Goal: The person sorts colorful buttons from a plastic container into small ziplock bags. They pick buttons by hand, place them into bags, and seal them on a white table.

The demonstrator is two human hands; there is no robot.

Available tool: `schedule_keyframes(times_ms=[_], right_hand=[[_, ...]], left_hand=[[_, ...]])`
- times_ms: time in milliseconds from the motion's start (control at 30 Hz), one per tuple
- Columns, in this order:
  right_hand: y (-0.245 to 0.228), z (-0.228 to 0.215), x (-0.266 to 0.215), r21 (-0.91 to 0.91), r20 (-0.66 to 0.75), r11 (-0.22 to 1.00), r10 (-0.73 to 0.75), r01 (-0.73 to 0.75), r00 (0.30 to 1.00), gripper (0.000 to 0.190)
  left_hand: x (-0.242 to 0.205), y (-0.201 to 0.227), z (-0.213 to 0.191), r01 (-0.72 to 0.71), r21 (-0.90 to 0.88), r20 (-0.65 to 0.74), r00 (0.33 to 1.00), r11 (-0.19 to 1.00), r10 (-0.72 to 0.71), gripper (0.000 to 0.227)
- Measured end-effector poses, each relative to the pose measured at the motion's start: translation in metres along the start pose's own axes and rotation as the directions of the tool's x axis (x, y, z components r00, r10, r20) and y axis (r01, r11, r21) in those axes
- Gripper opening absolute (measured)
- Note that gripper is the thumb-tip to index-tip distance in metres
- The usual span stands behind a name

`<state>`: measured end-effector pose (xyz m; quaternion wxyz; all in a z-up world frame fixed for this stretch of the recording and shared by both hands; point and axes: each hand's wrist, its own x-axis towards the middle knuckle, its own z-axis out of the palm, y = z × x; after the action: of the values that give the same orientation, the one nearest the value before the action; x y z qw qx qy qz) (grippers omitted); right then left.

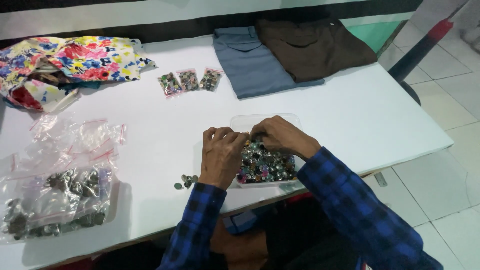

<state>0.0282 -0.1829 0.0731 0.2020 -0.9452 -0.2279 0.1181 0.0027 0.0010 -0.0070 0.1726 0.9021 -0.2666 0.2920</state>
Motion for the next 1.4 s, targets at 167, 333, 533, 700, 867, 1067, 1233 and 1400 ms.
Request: schedule_keyframes(times_ms=[167, 333, 533, 700, 867, 1067, 1233, 1400], right_hand=[[0.023, 0.021, 0.029, -0.303, -0.129, 0.953, -0.025, -0.015, 0.991, 0.02], [0.018, 0.035, 0.028, -0.409, -0.137, 0.912, -0.075, 0.013, 0.988, 0.016], [0.017, 0.016, 0.009, -0.26, -0.163, 0.965, -0.079, 0.034, 0.983, 0.019], [-0.004, 0.006, -0.016, 0.218, -0.286, 0.974, 0.003, 0.062, 0.958, 0.012], [-0.025, 0.001, -0.029, 0.195, -0.329, 0.973, -0.054, 0.124, 0.943, 0.014], [-0.08, 0.0, -0.051, 0.171, -0.465, 0.96, -0.121, 0.223, 0.877, 0.015], [-0.132, 0.022, -0.05, 0.2, -0.546, 0.938, -0.132, 0.282, 0.828, 0.015], [-0.151, 0.063, -0.041, 0.161, -0.567, 0.913, -0.224, 0.374, 0.793, 0.015]], left_hand=[[0.002, 0.002, -0.002, 0.024, -0.014, -0.004, 1.0, 1.0, -0.024, 0.017], [0.001, 0.003, -0.003, 0.046, -0.034, 0.013, 0.999, 0.998, -0.046, 0.016], [0.0, 0.0, 0.001, 0.077, -0.032, 0.011, 0.997, 0.997, -0.077, 0.014], [0.009, 0.004, -0.008, -0.005, 0.066, -0.025, 1.0, 0.998, 0.007, 0.016], [0.006, 0.008, -0.012, -0.029, 0.067, -0.131, 0.991, 0.997, 0.038, 0.017], [-0.014, 0.002, -0.06, 0.016, -0.214, -0.317, 0.945, 0.977, -0.085, 0.015], [-0.048, -0.014, -0.114, 0.065, -0.322, -0.357, 0.915, 0.945, -0.185, 0.012], [-0.095, -0.035, -0.129, 0.154, -0.35, -0.342, 0.897, 0.924, -0.279, 0.016]])
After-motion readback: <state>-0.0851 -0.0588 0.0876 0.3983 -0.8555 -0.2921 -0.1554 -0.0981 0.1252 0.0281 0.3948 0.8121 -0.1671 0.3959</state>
